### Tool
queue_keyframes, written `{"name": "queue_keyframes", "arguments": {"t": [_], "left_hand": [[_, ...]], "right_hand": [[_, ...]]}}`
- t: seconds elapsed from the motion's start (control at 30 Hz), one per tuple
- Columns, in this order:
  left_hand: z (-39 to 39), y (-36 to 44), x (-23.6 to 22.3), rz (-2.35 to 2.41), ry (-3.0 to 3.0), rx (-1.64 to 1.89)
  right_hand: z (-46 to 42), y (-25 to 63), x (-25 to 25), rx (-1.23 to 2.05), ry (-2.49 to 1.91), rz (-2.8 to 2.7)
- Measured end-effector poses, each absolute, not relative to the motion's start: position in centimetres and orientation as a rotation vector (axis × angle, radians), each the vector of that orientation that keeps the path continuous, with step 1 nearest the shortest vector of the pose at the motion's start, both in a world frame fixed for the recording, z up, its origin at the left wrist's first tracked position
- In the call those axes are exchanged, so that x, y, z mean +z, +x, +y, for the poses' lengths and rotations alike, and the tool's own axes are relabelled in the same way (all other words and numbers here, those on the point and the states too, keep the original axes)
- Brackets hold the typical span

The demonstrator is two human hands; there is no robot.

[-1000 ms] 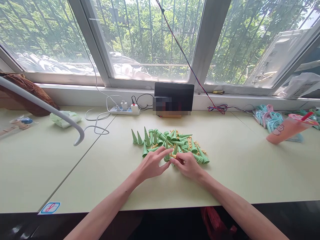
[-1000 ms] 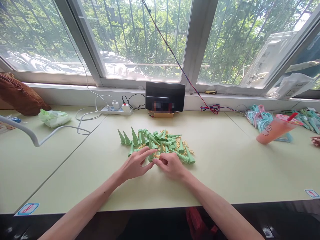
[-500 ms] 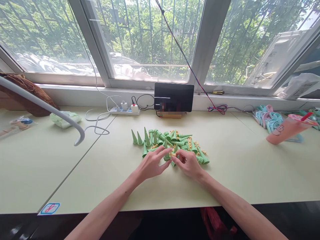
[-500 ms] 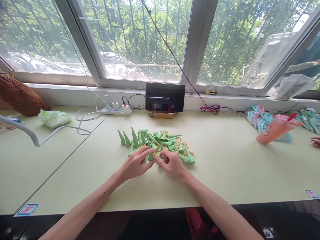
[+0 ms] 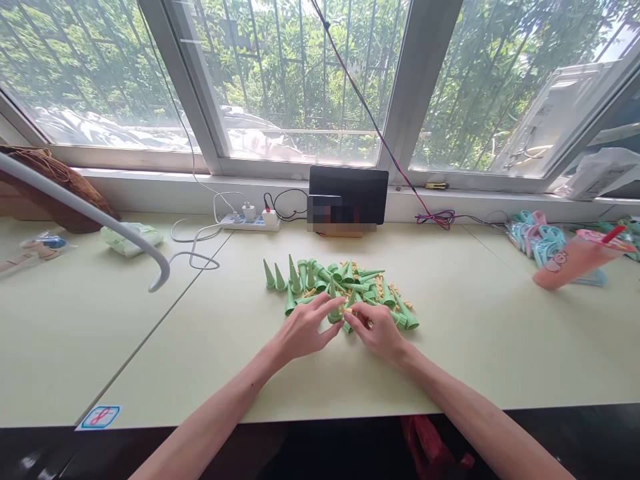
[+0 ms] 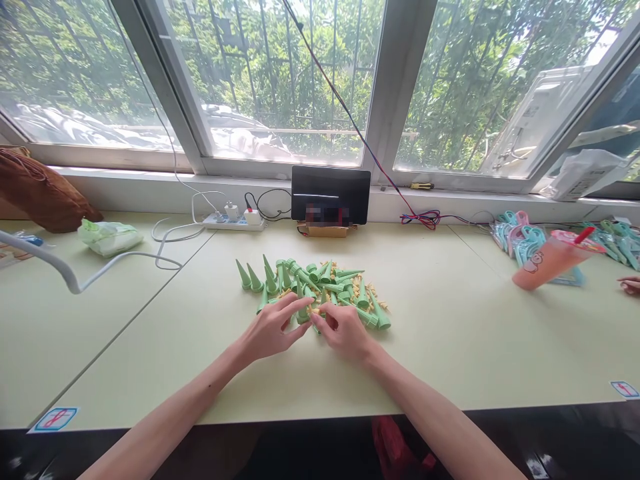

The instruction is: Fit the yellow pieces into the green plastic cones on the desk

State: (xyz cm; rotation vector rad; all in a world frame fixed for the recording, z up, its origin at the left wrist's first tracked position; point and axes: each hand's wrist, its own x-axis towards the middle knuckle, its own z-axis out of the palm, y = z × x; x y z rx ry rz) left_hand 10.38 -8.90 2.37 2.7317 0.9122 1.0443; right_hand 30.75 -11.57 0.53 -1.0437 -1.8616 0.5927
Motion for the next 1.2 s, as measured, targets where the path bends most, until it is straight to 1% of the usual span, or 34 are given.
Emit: {"name": "queue_keyframes", "arguments": {"t": [0.63, 0.93, 1.2], "left_hand": [[-8.94, 10.33, 2.39, 0.919, 2.738, 1.039], [-8.85, 10.32, 2.31, 0.906, 2.736, 1.046], [-8.84, 10.32, 2.33, 0.910, 2.733, 1.037]], "right_hand": [[-11.45, 30.68, 0.46, 0.603, -1.010, -1.892], [-11.53, 30.78, 0.50, 0.667, -1.032, -1.777], [-11.45, 30.83, -0.13, 0.592, -0.996, -1.849]]}}
